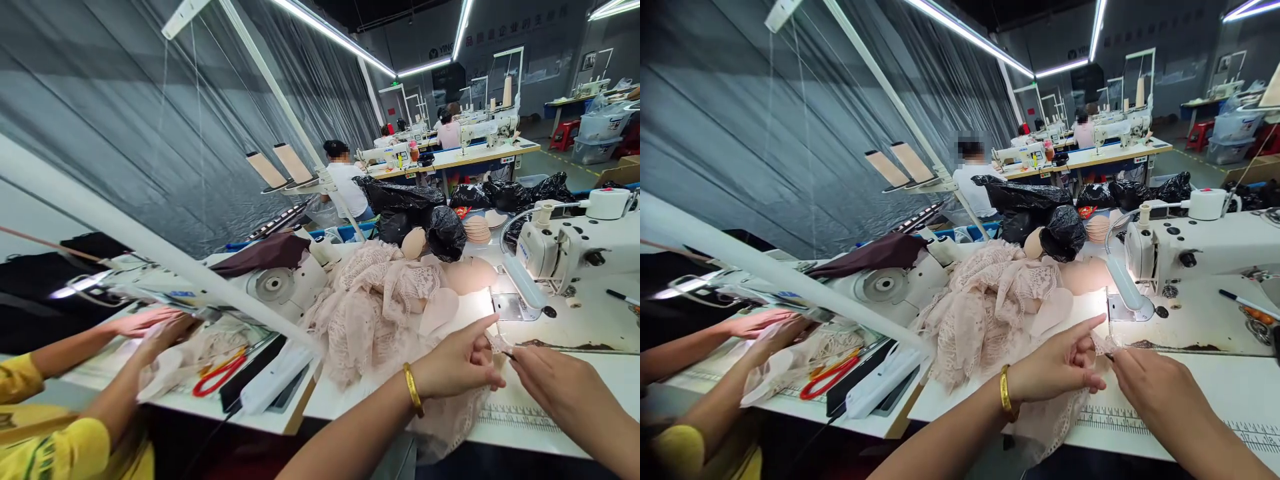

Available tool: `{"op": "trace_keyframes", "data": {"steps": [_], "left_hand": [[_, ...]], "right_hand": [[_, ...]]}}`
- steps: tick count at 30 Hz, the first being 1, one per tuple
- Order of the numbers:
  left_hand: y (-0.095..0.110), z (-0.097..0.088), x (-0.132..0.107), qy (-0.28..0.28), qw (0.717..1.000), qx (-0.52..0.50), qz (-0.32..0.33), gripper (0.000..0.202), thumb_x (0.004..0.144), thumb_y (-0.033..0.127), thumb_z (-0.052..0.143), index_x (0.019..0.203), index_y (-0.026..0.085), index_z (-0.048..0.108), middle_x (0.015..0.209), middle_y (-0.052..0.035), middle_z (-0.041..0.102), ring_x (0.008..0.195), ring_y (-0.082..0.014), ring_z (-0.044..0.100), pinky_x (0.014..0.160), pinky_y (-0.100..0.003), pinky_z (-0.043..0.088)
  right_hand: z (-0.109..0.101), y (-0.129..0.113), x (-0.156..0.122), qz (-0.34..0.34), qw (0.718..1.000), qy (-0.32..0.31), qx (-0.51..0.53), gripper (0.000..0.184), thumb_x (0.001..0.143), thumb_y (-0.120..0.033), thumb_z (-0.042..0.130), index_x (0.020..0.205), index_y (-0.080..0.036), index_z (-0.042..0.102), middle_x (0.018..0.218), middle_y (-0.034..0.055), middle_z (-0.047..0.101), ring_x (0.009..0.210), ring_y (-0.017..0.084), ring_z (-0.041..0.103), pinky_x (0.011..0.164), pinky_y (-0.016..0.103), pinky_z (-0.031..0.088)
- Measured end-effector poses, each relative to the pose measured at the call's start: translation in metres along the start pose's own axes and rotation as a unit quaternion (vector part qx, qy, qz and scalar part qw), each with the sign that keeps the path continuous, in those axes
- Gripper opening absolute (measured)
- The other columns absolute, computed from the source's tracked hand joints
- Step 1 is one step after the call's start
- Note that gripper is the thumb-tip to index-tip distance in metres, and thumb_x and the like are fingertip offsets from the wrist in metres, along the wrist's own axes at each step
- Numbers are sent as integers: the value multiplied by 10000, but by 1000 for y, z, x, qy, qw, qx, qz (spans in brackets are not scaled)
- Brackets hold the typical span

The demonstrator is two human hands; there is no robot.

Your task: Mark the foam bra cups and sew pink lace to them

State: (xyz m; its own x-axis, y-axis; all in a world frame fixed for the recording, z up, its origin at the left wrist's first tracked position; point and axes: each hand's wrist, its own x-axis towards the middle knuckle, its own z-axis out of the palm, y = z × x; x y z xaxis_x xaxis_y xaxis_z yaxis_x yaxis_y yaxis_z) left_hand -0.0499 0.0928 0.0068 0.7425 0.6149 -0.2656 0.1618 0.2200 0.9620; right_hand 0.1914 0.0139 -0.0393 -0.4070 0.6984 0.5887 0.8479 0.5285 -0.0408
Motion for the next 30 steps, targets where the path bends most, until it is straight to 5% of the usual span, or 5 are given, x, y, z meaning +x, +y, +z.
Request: {"op": "trace_keyframes", "data": {"steps": [6, 15, 22, 27, 30], "left_hand": [[43, -35, -36, 122, 989, 66, 41, 857, 801, 279, 893, 1576, 316, 528, 1258, -90, 640, 837, -128, 714, 790, -294, 578], [9, 6, 9, 35, 996, 77, 25, 1035, 755, 204, 889, 1664, 346, 413, 1347, -152, 672, 721, -78, 665, 787, -301, 555], [39, -16, -19, 8, 982, 185, 21, 847, 847, 209, 784, 1625, 301, 462, 1243, -94, 770, 785, -132, 713, 788, -294, 582], [70, -50, -54, 305, 816, 471, 138, 431, 1031, 266, 572, 1460, 243, 599, 1332, -115, 729, 1195, -282, 702, 1043, -496, 576], [57, -30, -40, 277, 763, 540, 222, 366, 1049, 314, 615, 1406, 236, 611, 1424, -126, 684, 1364, -316, 613, 1177, -545, 487]], "right_hand": [[-14, 31, -32, 54, 998, -29, -24, 146, 1106, -372, 516, 1133, -265, 612, 873, 8, 780, 620, 205, 755, 503, 316, 494], [-1, -30, 16, 25, 999, 7, -27, 281, 1100, -181, 368, 897, -275, 538, 658, -27, 610, 525, 194, 619, 507, 342, 357], [-6, 3, -9, 56, 998, -29, -15, 269, 1140, -300, 368, 973, -267, 576, 772, 0, 727, 580, 191, 711, 488, 309, 435], [-11, 54, -52, 124, 981, -38, -147, 480, 1153, -517, 264, 1038, -237, 637, 739, 48, 750, 497, 272, 701, 400, 362, 389], [-9, 68, -62, 131, 975, -58, -167, 511, 1158, -484, 244, 1147, -182, 657, 894, 113, 773, 712, 320, 774, 496, 396, 477]]}}
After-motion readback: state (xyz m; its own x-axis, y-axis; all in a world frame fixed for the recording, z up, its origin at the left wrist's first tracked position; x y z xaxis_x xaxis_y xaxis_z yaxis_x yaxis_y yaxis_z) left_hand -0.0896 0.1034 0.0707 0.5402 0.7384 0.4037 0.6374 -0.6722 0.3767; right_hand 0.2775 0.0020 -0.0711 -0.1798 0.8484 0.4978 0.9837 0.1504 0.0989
